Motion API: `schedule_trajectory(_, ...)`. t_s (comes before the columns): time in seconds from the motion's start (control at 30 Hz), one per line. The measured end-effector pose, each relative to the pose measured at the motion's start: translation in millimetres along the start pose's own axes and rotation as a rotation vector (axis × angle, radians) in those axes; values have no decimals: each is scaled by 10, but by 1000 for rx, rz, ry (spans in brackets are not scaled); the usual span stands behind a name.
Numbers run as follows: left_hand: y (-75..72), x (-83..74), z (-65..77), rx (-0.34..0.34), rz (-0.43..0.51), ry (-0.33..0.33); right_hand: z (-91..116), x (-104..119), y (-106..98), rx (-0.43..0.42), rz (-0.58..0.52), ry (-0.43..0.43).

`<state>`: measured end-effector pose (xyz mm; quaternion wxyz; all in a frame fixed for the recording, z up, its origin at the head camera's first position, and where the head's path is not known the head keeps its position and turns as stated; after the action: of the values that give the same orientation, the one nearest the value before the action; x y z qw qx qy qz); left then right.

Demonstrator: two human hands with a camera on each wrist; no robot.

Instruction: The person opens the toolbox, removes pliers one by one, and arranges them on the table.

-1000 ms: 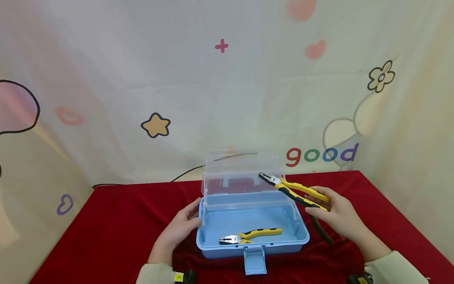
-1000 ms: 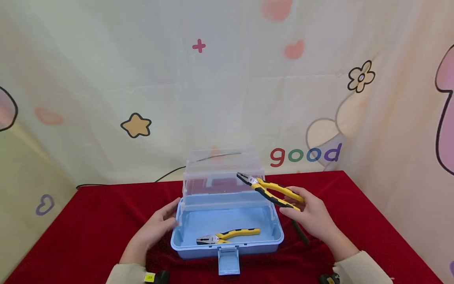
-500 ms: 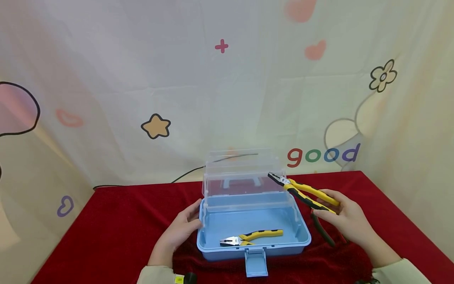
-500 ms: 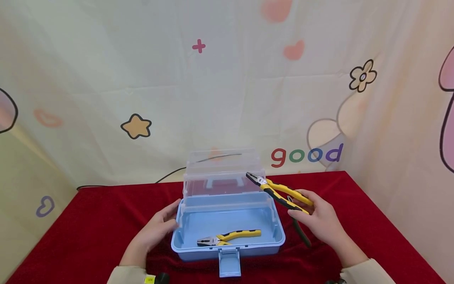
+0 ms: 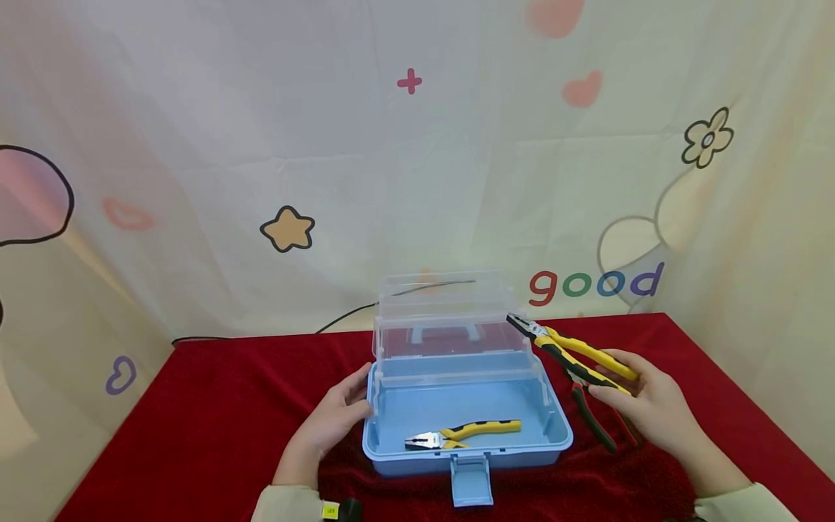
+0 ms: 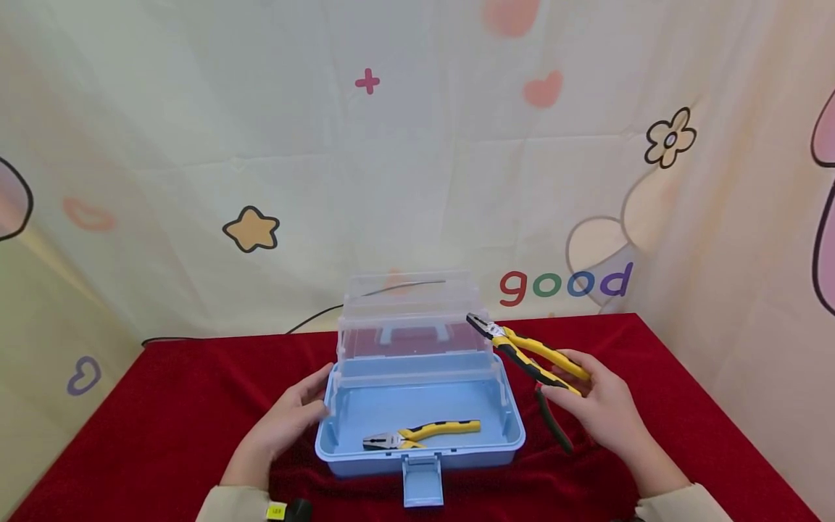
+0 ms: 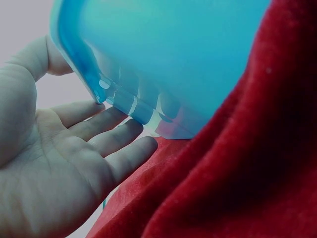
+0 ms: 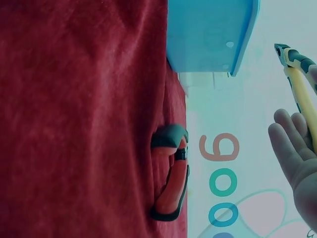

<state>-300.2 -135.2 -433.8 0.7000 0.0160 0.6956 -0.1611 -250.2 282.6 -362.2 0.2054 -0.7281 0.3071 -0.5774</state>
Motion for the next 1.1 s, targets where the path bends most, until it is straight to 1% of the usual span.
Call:
schedule_trajectory(0.4,-11,-60,24,-22,-2,31,16,-84,-75,-29,23,17)
schedule_trajectory(0.7,11,-45,37,-15,5,27,59,-179,-106,-24,30,51)
schedule_trajectory(1.1,9,-39,38,-19,-1,14,105,-279,-159,-49,58,79)
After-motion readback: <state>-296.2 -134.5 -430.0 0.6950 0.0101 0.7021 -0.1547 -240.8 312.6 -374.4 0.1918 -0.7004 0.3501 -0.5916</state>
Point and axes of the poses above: each hand's wrist, its own z-axis away from the middle knuckle, its own y-axis out of the palm, x = y × z, the point moved 7 cm from there along -z, towards the middle knuckle, and after that the axes turned 3 degrees about y, right-handed, at the moved point
